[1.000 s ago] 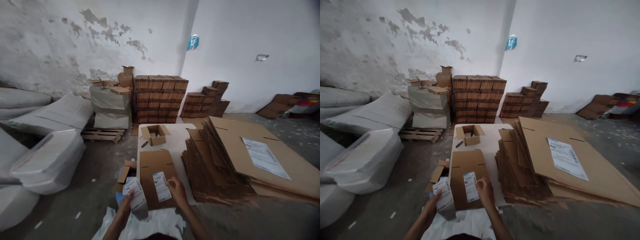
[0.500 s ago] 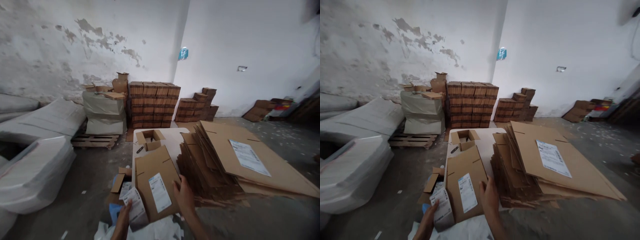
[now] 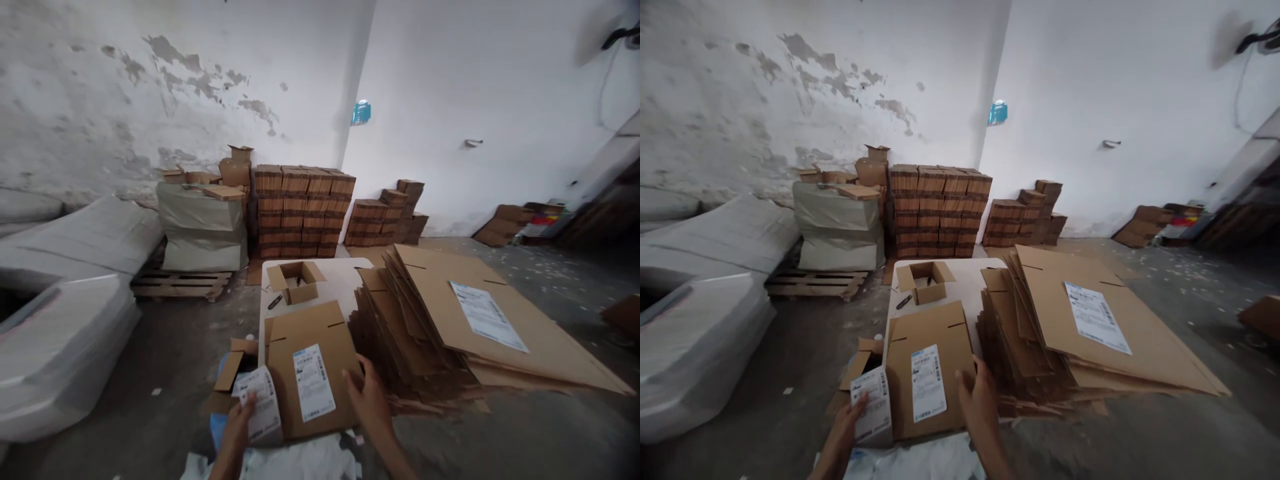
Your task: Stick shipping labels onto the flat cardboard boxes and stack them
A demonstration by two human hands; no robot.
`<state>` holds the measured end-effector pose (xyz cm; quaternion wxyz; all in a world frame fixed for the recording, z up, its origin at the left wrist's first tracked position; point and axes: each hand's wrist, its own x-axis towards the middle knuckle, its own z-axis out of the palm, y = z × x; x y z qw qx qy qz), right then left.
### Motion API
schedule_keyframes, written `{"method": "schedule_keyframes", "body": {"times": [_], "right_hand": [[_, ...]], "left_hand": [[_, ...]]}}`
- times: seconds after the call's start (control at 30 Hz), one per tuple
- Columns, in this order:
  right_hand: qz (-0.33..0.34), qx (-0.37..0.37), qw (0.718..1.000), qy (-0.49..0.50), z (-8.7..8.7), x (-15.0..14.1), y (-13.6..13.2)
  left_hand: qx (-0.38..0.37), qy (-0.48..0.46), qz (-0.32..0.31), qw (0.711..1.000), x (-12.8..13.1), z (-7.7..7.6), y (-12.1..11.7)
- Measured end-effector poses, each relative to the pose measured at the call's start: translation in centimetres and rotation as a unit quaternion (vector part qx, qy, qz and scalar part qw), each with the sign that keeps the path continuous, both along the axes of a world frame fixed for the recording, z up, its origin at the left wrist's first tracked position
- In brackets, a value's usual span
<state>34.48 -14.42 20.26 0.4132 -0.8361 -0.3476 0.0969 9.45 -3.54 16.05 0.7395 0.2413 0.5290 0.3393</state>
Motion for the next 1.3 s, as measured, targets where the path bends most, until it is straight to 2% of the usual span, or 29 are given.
{"method": "schedule_keyframes", "body": {"times": [0.1, 0.23, 0.33, 0.4, 0.47, 0.57, 0.63, 0.7, 0.87, 1.07, 1.17, 1.3], "right_hand": [[0.014, 0.016, 1.000, 0.024, 2.4, -0.3, -0.2], [0.063, 0.068, 0.996, -0.003, 7.2, -0.7, -1.0], [0.107, 0.082, 0.991, 0.003, 10.6, -1.0, -1.6], [0.120, 0.093, 0.988, 0.012, 12.1, -1.1, -1.8], [0.121, 0.100, 0.988, 0.010, 12.6, -1.1, -1.7], [0.116, 0.095, 0.989, -0.006, 12.0, -1.3, -1.4], [0.128, 0.098, 0.987, 0.006, 11.3, -1.7, -1.2], [0.152, 0.105, 0.982, 0.028, 10.7, -2.4, -1.0], [0.172, 0.103, 0.979, 0.041, 9.2, -3.1, -0.6], [0.092, 0.057, 0.979, 0.175, 7.2, -0.9, 0.8], [0.132, 0.030, 0.962, 0.236, 5.8, 0.2, 1.7], [0.189, 0.044, 0.914, 0.356, 3.1, 0.1, 1.9]], "left_hand": [[-0.015, -0.011, 0.016, 1.000, 0.1, 2.3, -0.5], [-0.017, -0.044, 0.075, 0.996, 0.4, 5.3, -1.0], [-0.022, -0.074, 0.080, 0.994, 0.4, 7.1, -1.0], [-0.021, -0.082, 0.083, 0.993, 0.5, 8.0, -0.9], [-0.018, -0.082, 0.096, 0.992, 0.6, 8.7, -0.7], [-0.028, -0.094, 0.106, 0.989, 0.5, 8.9, -0.3], [-0.048, -0.119, 0.098, 0.987, 0.5, 8.5, -0.1], [-0.061, -0.133, 0.089, 0.985, 0.4, 7.6, 0.0], [-0.023, -0.091, 0.071, 0.993, -0.2, 4.7, -0.2], [0.034, -0.045, 0.072, 0.996, -2.3, 2.1, 0.4], [0.072, -0.024, 0.069, 0.995, -3.0, 0.7, 0.7], [0.089, 0.022, 0.093, 0.991, -3.3, -1.1, 0.5]]}}
